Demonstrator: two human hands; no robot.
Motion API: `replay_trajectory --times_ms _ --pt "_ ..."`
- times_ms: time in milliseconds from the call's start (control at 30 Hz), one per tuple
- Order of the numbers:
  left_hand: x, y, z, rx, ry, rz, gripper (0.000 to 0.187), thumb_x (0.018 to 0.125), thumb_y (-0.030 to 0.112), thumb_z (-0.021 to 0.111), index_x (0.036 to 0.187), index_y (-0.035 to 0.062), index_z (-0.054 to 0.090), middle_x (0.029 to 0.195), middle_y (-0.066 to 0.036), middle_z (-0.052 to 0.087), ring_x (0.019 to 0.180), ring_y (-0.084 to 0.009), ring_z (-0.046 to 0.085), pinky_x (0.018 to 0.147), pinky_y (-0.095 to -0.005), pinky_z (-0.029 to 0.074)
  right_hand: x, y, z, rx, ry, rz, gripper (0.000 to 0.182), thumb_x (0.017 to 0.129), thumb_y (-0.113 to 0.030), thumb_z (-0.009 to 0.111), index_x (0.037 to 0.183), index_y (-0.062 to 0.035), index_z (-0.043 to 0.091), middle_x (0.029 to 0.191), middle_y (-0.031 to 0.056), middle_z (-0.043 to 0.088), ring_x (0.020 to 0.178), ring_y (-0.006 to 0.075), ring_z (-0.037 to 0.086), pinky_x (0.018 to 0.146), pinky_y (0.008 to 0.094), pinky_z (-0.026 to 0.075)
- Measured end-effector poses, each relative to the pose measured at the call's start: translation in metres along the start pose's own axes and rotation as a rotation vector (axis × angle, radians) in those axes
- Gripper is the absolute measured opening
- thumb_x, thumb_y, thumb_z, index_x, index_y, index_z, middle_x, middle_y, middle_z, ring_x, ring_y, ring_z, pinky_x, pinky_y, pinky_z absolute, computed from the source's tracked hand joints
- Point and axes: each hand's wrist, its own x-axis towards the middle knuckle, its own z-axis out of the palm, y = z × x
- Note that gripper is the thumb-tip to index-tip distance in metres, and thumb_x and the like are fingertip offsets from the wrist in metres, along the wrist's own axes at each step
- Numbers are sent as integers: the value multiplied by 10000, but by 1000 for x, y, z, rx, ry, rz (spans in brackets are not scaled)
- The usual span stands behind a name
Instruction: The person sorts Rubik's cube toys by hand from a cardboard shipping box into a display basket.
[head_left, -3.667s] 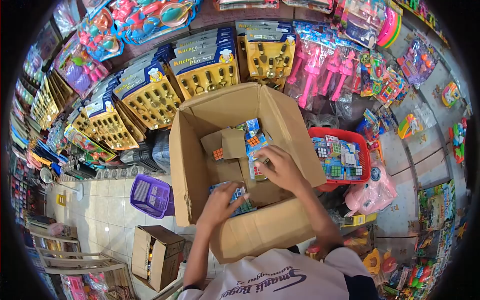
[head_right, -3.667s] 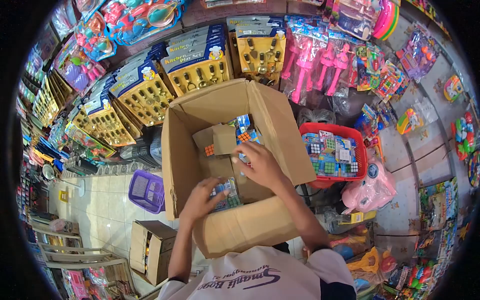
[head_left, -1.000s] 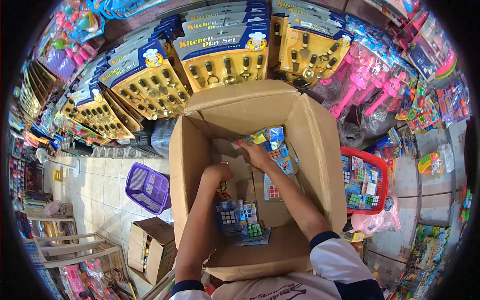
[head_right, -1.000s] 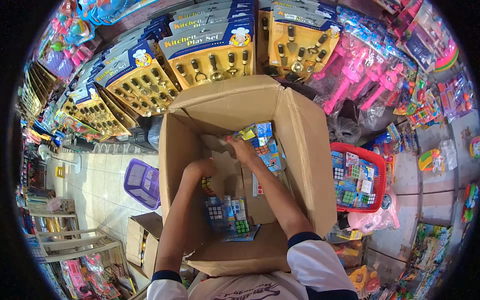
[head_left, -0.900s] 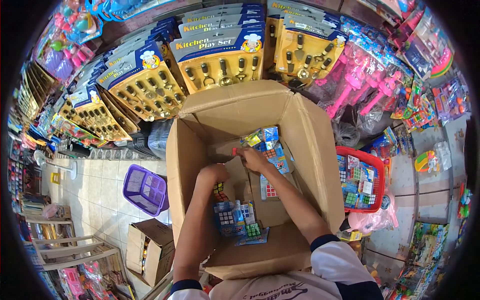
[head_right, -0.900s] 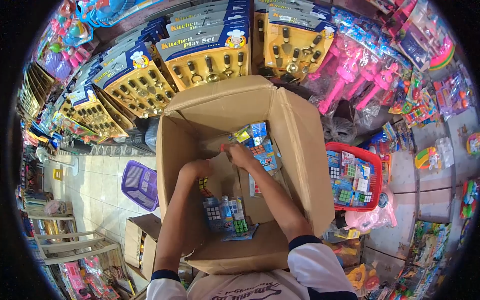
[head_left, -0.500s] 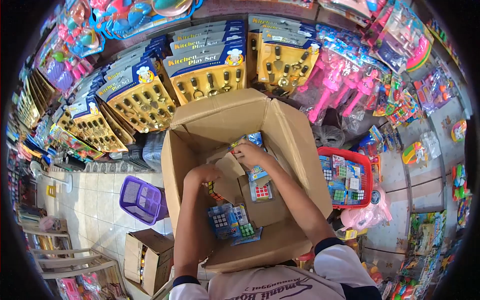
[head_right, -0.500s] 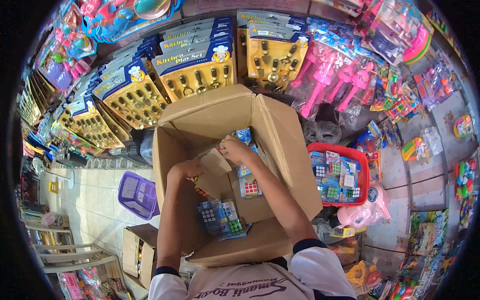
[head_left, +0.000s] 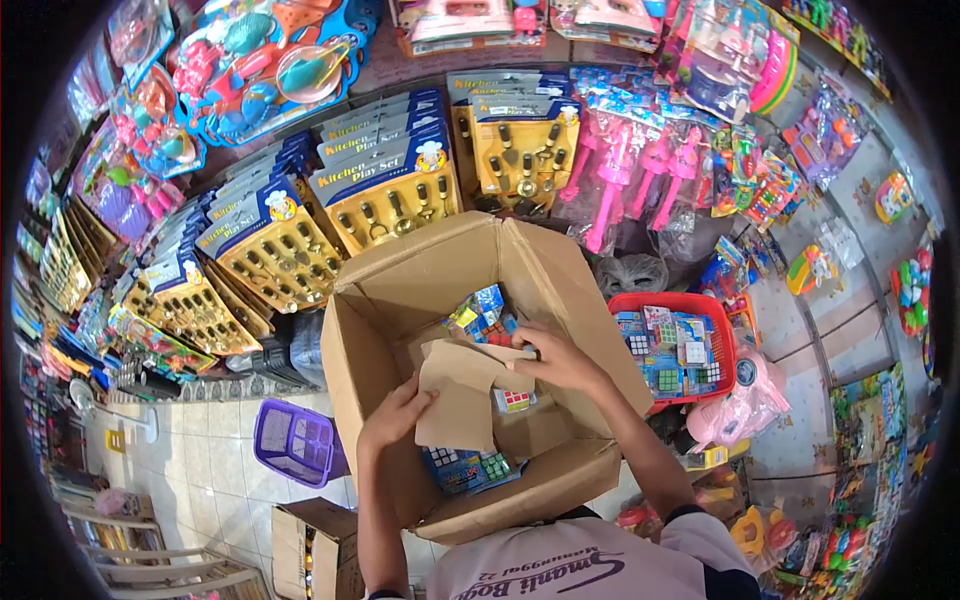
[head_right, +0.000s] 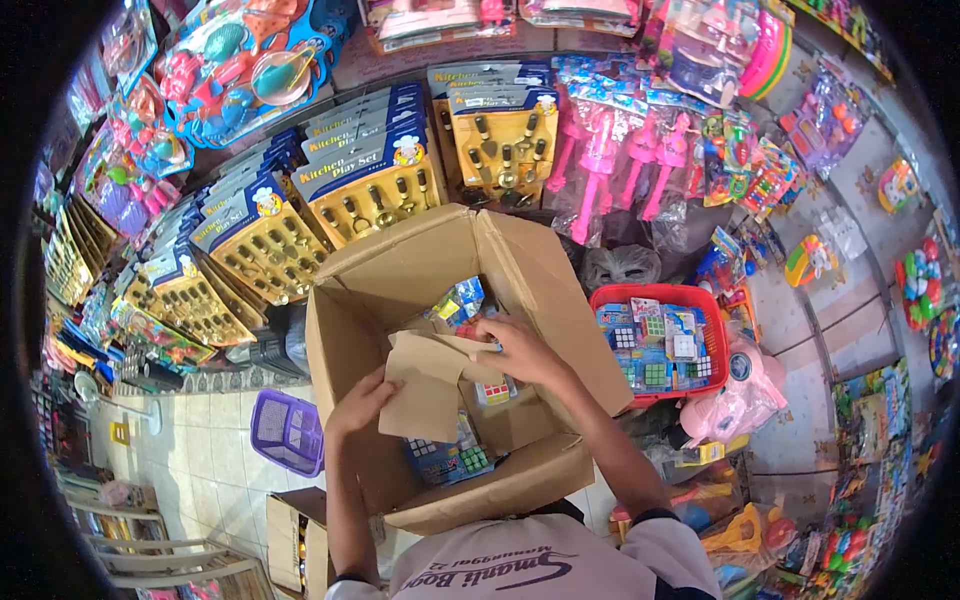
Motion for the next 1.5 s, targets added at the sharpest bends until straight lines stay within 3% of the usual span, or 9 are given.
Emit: replay_trajectory --times_ms 267,400,533,633,933,1133,1233,1400,1500 --pt "-41 61 40 -553 94 5 473 935 237 476 1332 -13 413 1230 -115 537 1107 -173 511 946 -286 390 -92 -32 10 489 429 203 300 814 -201 662 994 -34 489 929 42 509 899 136 508 774 288 421" --pt "-55 80 61 -676 165 -30 532 928 268 487 1361 -14 361 1301 -135 480 1148 -204 497 954 -309 400 -134 -22 24 616 665 185 292 831 -188 584 1063 -58 464 976 25 490 917 122 498 821 288 409" --pt "-58 76 89 -805 160 -31 510 919 306 482 1319 0 397 1173 -127 558 1093 -207 550 899 -335 458 -179 -33 34 1146 900 288 501 865 -290 536 1282 -32 433 1238 88 516 1133 222 518 953 370 410" --pt "-59 80 111 -815 134 -44 500 921 326 485 1290 -6 420 1162 -125 561 1082 -213 559 897 -338 461 -207 -40 36 1230 1070 214 509 861 -324 536 1261 -30 423 1195 84 519 1115 207 515 945 361 412" --pt "-54 110 193 -809 -151 -69 568 895 300 554 1317 -35 376 1253 -138 496 1141 -231 503 946 -345 418 -268 -68 2 860 1220 -40 664 787 -496 594 1218 -37 383 1211 92 449 1184 203 434 1002 354 347" --pt "-44 137 277 -833 -244 -33 577 878 256 588 1328 -23 358 1261 -136 488 1161 -230 494 949 -349 430 -308 -45 -28 828 1174 -128 794 818 -706 426 1263 -52 354 1247 95 443 1185 185 436 1020 326 320" --pt "-39 149 326 -836 -271 -64 556 883 289 566 1310 -17 382 1247 -138 501 1128 -231 522 921 -342 456 -342 -30 -56 1154 1132 -171 688 876 -629 425 1233 -41 404 1282 79 422 1215 181 415 1022 347 320" --pt "-18 162 406 -833 -427 -59 532 886 292 546 1302 -1 389 1227 -135 508 1084 -244 552 874 -386 495 -398 14 -99 1012 1206 -8 288 987 -238 423 1238 -98 430 1255 51 444 1127 142 461 957 282 358" --pt "-15 180 440 -845 -576 -104 529 879 252 557 1310 6 374 1225 -132 500 1091 -253 544 837 -429 513 -428 28 -115 1098 1240 63 325 968 -206 465 1274 -111 406 1254 49 442 1124 137 455 955 285 362"
